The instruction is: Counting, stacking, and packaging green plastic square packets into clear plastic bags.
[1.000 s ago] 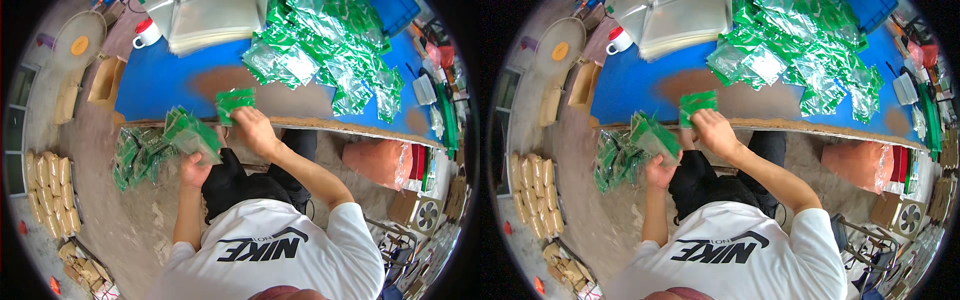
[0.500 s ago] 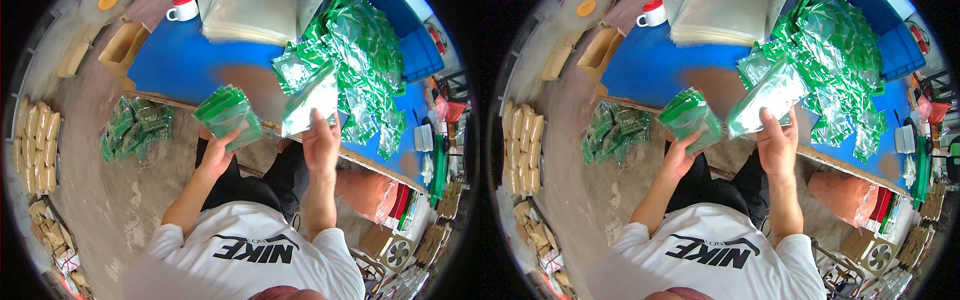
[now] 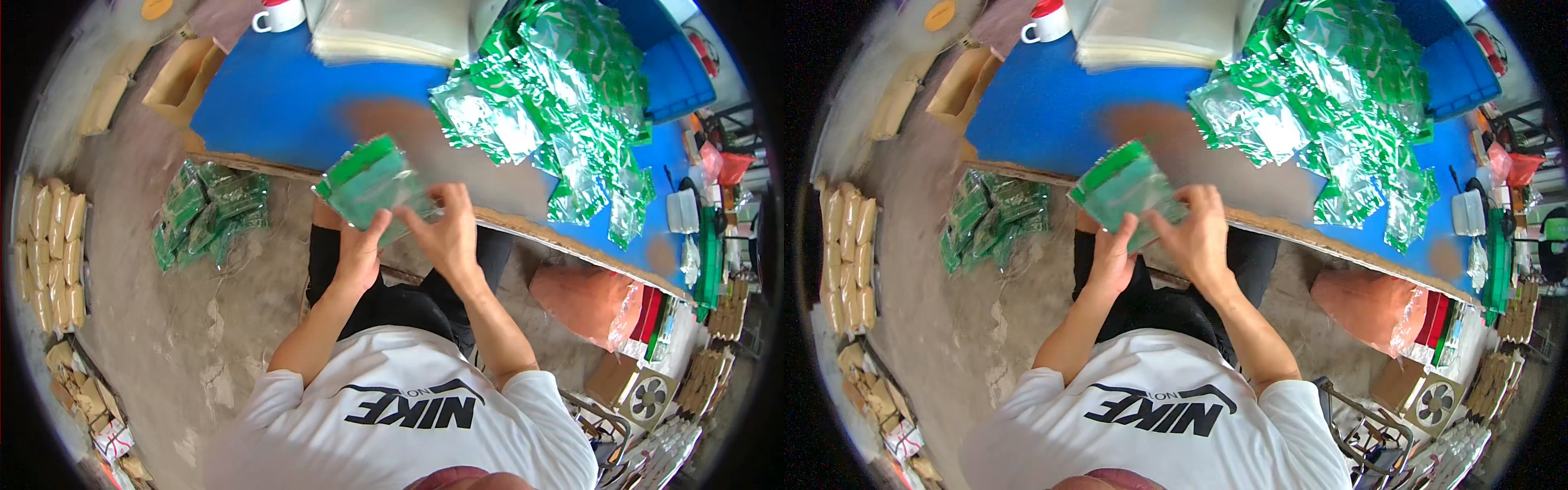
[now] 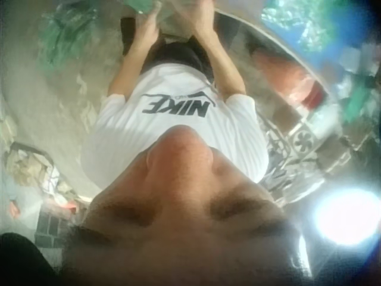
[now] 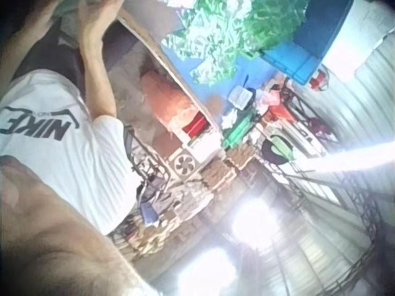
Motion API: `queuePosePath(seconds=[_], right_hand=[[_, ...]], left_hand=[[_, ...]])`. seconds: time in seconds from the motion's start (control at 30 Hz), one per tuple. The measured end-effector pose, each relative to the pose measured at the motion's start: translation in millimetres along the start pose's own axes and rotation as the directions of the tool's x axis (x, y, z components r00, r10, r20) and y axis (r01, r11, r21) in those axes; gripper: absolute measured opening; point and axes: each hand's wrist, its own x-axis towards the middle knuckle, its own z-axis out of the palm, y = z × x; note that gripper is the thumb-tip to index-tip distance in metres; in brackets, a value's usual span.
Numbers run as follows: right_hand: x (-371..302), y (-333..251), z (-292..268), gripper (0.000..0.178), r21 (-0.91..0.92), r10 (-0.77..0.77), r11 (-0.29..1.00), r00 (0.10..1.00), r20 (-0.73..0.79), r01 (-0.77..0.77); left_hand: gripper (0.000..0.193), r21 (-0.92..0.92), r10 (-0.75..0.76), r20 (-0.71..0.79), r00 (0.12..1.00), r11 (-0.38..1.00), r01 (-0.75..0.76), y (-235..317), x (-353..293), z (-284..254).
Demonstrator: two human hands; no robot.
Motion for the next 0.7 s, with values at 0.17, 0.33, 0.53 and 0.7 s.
queuePosePath(seconds=[0.17, 0.33, 0.53, 0.7], right_hand=[[71.8, 41.6, -15.5, 0.042, -0.148, -0.197, 0.969, 0.980, 0.008, 0.196], [99.9, 90.1, 2.9, 0.063, -0.477, -0.397, 0.737, 0.878, 0.269, 0.479], [62.0, 44.4, -14.8, 0.036, 0.378, -0.393, 0.904, 0.736, 0.551, 0.200], [107.1, 100.6, -4.0, 0.066, -0.603, -0.320, 0.720, 0.935, 0.152, 0.344]], left_hand=[[0.053, 0.031, -0.102, -0.025, 0.994, 0.994, 0.103, 20.2, 0.8, -3.9], [0.054, -0.081, -0.152, 0.033, 0.988, 0.985, 0.155, 36.6, 0.8, -31.5], [0.055, 0.028, -0.173, 0.075, 0.982, 0.985, 0.172, 40.8, -3.0, -27.7], [0.059, -0.037, -0.223, -0.024, 0.974, 0.974, 0.222, 38.0, -12.2, -32.9]])
